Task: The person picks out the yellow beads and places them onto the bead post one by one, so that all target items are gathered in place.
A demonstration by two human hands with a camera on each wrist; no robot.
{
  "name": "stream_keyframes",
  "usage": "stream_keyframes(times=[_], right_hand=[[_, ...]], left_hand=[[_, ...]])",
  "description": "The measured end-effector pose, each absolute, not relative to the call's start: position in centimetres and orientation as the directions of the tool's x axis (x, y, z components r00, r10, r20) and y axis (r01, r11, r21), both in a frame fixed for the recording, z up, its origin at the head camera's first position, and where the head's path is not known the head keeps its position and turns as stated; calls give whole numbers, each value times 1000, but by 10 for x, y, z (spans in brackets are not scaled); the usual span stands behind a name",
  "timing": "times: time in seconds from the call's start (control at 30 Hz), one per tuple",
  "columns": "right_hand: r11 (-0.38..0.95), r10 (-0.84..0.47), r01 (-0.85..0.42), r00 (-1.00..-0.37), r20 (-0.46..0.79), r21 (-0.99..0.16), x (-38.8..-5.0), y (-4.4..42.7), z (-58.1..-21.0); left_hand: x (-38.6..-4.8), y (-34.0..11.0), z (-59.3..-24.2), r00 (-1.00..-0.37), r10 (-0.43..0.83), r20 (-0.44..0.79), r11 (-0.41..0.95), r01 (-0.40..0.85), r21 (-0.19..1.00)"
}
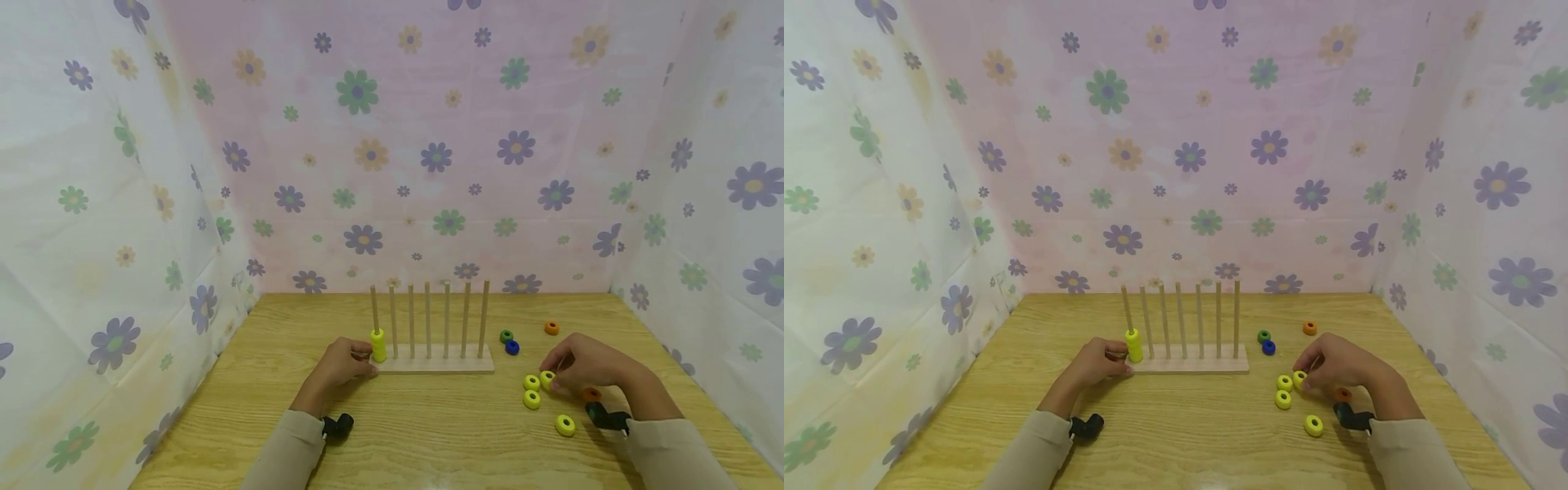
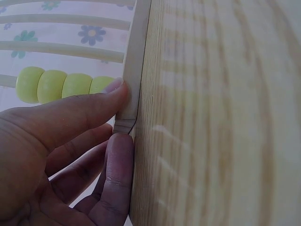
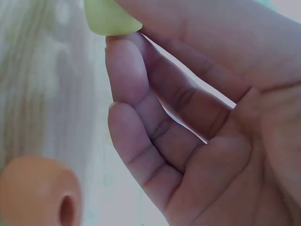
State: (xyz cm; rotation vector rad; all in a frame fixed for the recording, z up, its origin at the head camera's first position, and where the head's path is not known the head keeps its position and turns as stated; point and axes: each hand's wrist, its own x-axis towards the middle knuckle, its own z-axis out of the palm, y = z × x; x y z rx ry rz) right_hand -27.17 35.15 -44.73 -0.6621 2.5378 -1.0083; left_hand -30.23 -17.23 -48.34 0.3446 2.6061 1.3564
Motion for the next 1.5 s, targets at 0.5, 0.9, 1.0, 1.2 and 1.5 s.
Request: stream_keyframes(times=[0.5,0.9,1.0,1.2,1.5], right_hand=[[649,-543,-391,-839,-38,-653,-283,332,-416],[656,-523,-364,-851,-51,-661,-287,310,-388],[651,-524,-375,-851,-34,-660,-289,305,-380],[666,-515,-404,-857,5,-627,-291,295,-370],[698,-488,-398,-873,12,-596,-294,280,-356]], left_hand=[[-301,-172,-485,-962,266,-63,554,99,827],[-302,-172,-485,-960,273,-62,558,105,823],[-302,-172,-485,-959,276,-59,559,110,821],[-302,-173,-485,-956,291,-42,567,137,812],[-302,-173,-485,-958,278,-62,562,110,819]])
